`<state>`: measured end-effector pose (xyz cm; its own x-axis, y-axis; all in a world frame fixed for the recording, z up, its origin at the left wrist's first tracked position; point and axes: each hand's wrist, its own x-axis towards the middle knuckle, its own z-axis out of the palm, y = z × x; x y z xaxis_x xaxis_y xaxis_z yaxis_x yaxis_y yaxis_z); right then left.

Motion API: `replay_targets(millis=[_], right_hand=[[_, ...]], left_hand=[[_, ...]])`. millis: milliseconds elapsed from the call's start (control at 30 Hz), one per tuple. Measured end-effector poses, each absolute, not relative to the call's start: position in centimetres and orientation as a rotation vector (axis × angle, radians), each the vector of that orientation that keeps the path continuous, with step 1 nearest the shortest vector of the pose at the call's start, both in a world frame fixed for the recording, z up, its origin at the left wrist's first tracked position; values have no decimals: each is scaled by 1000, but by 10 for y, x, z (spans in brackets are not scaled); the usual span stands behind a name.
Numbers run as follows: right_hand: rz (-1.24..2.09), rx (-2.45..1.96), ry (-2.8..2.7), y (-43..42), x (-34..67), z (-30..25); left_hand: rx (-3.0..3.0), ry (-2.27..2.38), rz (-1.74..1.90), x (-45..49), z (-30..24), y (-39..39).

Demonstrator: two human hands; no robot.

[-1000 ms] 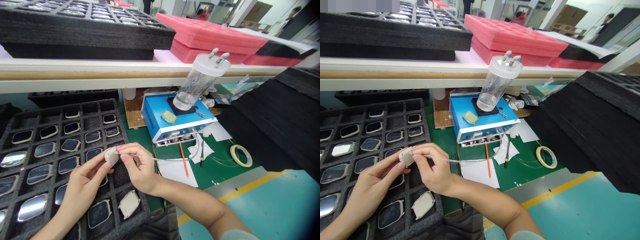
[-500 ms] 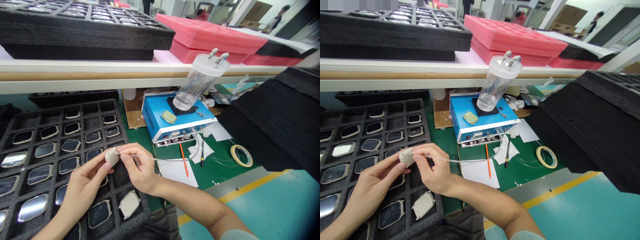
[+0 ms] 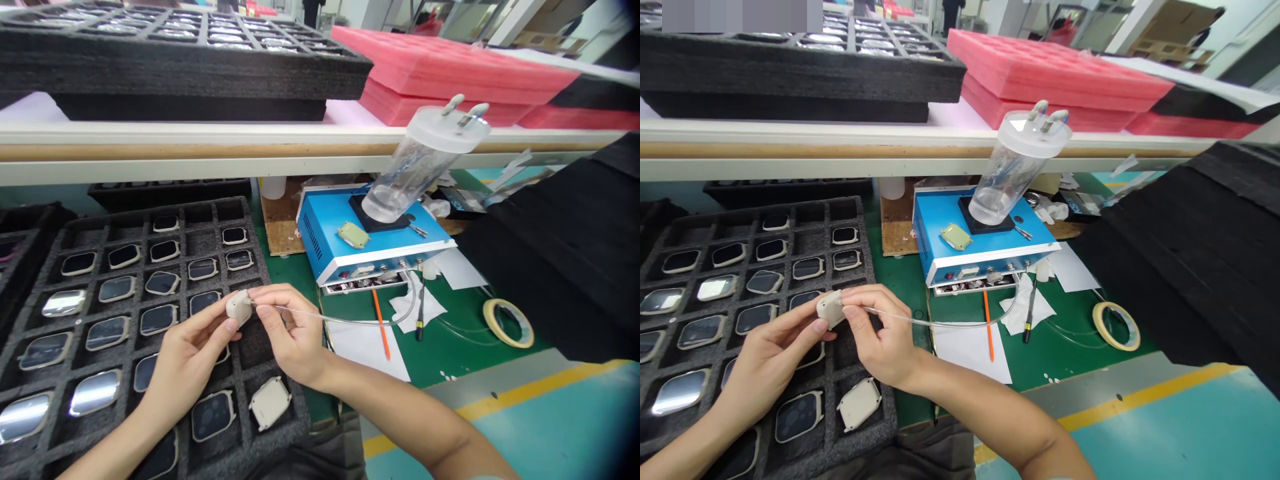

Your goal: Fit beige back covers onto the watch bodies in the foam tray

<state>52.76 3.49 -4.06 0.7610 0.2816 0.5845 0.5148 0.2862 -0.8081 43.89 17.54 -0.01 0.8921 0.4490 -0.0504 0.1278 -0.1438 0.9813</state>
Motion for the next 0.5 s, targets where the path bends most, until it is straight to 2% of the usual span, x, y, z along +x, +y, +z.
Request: replay_targets(millis=[500], right_hand=[[-187,-1314,-736,36,528,-40]], left_hand=[[1722,435,279,437,1,177]])
